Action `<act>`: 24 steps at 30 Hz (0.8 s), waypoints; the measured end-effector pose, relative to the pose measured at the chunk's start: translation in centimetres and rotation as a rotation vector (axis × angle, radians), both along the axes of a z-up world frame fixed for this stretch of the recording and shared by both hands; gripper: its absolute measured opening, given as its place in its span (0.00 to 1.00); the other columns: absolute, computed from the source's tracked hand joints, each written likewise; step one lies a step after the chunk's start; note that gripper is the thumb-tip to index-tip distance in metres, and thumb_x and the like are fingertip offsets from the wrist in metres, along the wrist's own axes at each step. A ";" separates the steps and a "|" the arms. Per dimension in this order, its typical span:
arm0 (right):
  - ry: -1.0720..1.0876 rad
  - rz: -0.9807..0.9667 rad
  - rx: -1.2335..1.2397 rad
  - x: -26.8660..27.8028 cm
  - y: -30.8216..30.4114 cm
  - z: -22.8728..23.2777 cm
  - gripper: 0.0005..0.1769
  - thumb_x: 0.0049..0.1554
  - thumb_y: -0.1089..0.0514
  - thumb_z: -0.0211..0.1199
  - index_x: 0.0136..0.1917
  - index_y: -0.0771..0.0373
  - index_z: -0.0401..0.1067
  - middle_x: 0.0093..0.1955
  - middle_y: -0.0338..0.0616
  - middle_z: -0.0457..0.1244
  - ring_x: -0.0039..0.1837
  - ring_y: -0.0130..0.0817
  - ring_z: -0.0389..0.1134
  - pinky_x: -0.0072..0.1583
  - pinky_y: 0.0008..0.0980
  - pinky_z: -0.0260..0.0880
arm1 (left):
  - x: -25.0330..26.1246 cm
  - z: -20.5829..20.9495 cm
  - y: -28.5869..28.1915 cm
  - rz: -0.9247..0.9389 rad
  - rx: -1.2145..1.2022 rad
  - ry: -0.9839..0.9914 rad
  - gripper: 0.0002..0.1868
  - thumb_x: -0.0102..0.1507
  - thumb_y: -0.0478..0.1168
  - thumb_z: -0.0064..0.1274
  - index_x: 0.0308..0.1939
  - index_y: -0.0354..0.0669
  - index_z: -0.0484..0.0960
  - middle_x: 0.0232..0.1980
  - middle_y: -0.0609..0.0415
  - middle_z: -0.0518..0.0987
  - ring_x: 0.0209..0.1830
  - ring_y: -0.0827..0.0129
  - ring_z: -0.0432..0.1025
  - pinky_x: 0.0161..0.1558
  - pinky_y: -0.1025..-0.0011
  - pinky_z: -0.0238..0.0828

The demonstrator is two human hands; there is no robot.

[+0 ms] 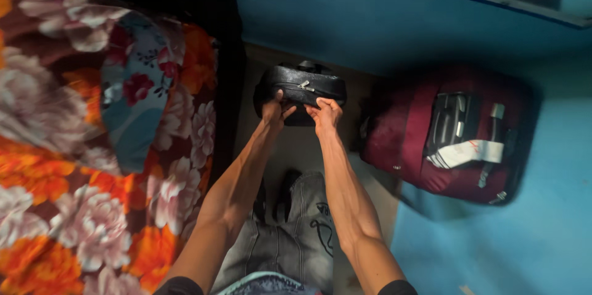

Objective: The person folds a brown cloth, gathers a bundle of broom sticks, and places the folded cloth into a black backpack.

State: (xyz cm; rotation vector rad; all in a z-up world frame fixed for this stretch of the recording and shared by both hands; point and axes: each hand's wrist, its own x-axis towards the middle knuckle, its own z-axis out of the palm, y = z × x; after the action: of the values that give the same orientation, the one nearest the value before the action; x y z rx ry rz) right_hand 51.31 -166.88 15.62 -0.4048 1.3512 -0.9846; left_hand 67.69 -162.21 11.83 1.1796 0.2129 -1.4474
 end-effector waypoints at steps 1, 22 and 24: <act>-0.025 0.003 -0.026 0.1 -0.7 -1.3 0.02 0.60 0.68 0.60 0.47 0.69 0.71 0.47 0.60 0.66 0.42 0.54 0.74 0.41 0.38 0.77 | 0.1 -1.3 -0.6 -0.026 -0.032 -0.013 0.14 0.71 0.46 0.47 0.54 0.40 0.77 0.49 0.48 0.80 0.48 0.57 0.78 0.43 0.64 0.84; -0.064 0.134 -0.047 -0.4 -8.9 -8.9 0.27 0.62 0.60 0.55 0.74 0.62 0.57 0.62 0.65 0.65 0.60 0.57 0.72 0.60 0.50 0.74 | 0.8 -7.8 -7.7 -0.125 -0.157 -0.108 0.16 0.73 0.42 0.41 0.52 0.31 0.77 0.51 0.43 0.82 0.48 0.58 0.81 0.45 0.62 0.83; -0.062 0.153 -0.059 -0.4 -8.6 -6.7 0.30 0.62 0.59 0.55 0.76 0.63 0.55 0.64 0.66 0.64 0.62 0.57 0.72 0.62 0.51 0.74 | 0.7 -6.1 -6.9 -0.117 -0.173 -0.098 0.17 0.73 0.43 0.41 0.54 0.32 0.77 0.52 0.42 0.82 0.49 0.58 0.81 0.46 0.63 0.82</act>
State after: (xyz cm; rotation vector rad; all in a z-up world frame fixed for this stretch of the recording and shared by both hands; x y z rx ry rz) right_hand 50.96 -175.46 8.88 -0.5104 1.2187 -0.9048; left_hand 68.40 -169.11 5.73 1.1327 -0.0495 -1.4743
